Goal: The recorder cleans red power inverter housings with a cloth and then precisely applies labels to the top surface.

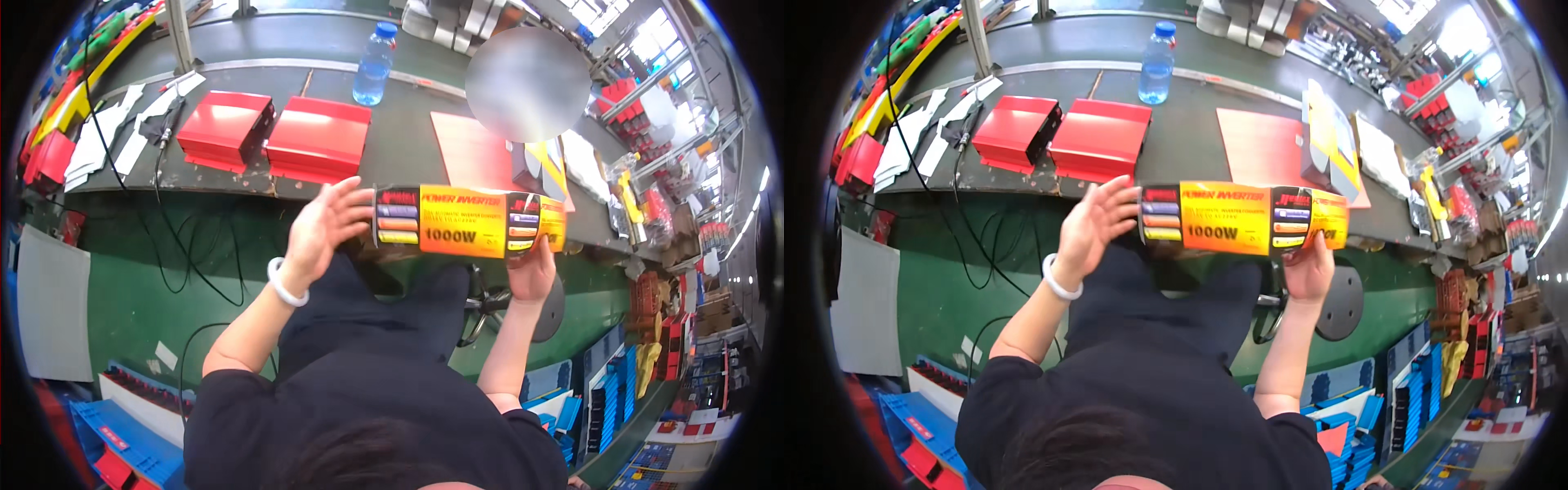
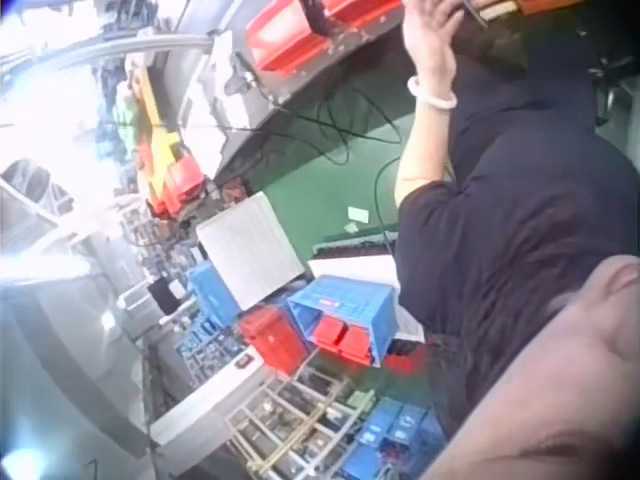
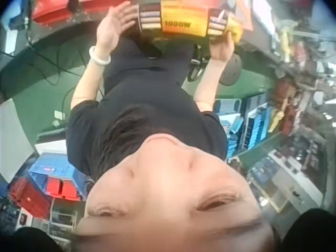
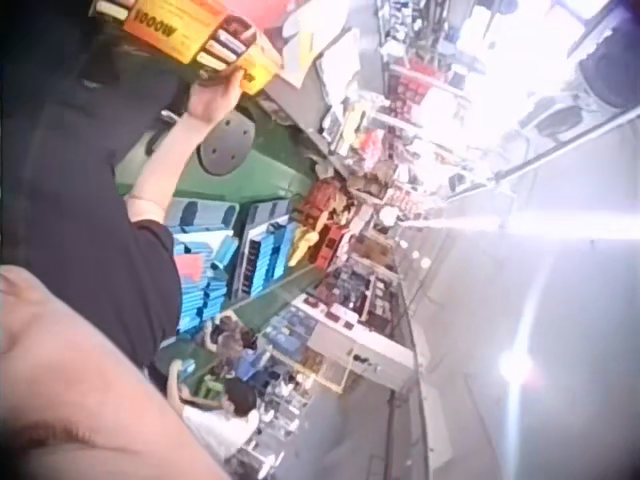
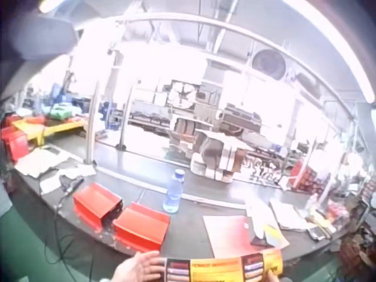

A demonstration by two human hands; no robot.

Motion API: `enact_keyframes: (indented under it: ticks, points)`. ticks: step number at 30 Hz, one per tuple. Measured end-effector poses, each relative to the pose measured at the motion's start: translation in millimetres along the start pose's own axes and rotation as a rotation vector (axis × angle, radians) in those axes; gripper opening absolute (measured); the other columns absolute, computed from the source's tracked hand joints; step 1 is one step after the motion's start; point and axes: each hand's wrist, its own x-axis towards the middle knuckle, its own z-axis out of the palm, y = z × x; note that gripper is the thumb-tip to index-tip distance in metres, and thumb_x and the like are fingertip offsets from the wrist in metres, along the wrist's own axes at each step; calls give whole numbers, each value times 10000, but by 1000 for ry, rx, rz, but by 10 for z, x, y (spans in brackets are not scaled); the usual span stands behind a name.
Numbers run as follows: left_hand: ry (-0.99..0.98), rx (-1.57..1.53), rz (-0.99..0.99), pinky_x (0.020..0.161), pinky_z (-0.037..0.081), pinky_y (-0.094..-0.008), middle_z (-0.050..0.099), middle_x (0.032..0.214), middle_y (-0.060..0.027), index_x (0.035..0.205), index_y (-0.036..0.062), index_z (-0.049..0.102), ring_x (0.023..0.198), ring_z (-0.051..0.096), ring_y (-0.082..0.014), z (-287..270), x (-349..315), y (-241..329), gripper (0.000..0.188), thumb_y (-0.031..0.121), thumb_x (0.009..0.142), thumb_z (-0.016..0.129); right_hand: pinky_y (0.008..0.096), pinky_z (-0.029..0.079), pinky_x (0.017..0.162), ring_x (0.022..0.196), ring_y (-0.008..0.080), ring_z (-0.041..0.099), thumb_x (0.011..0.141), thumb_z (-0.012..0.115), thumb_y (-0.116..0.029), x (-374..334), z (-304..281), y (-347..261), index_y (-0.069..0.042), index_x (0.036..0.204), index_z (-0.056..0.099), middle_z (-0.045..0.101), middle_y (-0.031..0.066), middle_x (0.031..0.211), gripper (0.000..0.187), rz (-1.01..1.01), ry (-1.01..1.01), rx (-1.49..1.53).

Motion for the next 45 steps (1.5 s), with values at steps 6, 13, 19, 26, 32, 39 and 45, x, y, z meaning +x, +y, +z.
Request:
enact_keyframes:
  ticks: [6,13,19,26,32,39,45]
  points:
    - [520,1249,758,1042,332,-364,473,1312,-187,1241,-50,494,1227,451,-306,-794,380,507,381,195,949,479,479,177,1123,1345,317,306,966,392,-313,830,260,775,-35,1380,376,352,146,1450,498,19,-298,637]
    - [567,1195,485,950,427,-349,601,1172,-197,1200,-32,555,1113,572,-296,-1159,690,663,364,203,926,501,464,322,1053,1200,302,490,897,448,-246,1574,467,1623,-31,1257,504,549,116,1277,424,287,28,425]
    - [551,1226,391,842,476,-319,642,1094,-181,1167,-13,591,980,633,-256,-785,546,542,356,174,864,607,436,329,1046,1189,275,502,897,428,-205,1592,572,1536,6,1263,466,552,129,1264,424,283,166,277]
    - [496,1328,523,887,453,-340,556,1221,-160,1208,-18,548,1060,576,-273,-508,570,280,409,182,860,624,394,375,1012,1154,242,521,880,455,-96,1610,364,1124,15,1286,423,548,128,1241,422,158,244,23]
    - [243,658,491,974,399,-341,462,1324,-107,1260,4,503,1163,498,-217,-140,590,348,383,245,964,471,485,423,972,1125,342,549,909,409,-313,1683,807,578,14,1292,445,564,180,1224,505,126,-168,240]
    - [-13,-518,-57,761,546,-451,529,1275,-188,1331,65,437,1042,594,-351,-256,597,192,565,440,908,450,382,400,1004,1129,271,554,932,362,-138,2048,783,547,37,1286,427,547,158,1259,400,-76,-222,195]
    - [-103,-317,63,695,566,-326,640,1042,-151,1247,27,487,825,661,-267,-240,502,546,659,561,965,222,400,369,1027,1208,247,487,938,399,-100,1991,394,622,-19,1322,397,509,115,1302,393,-142,-8,-55]
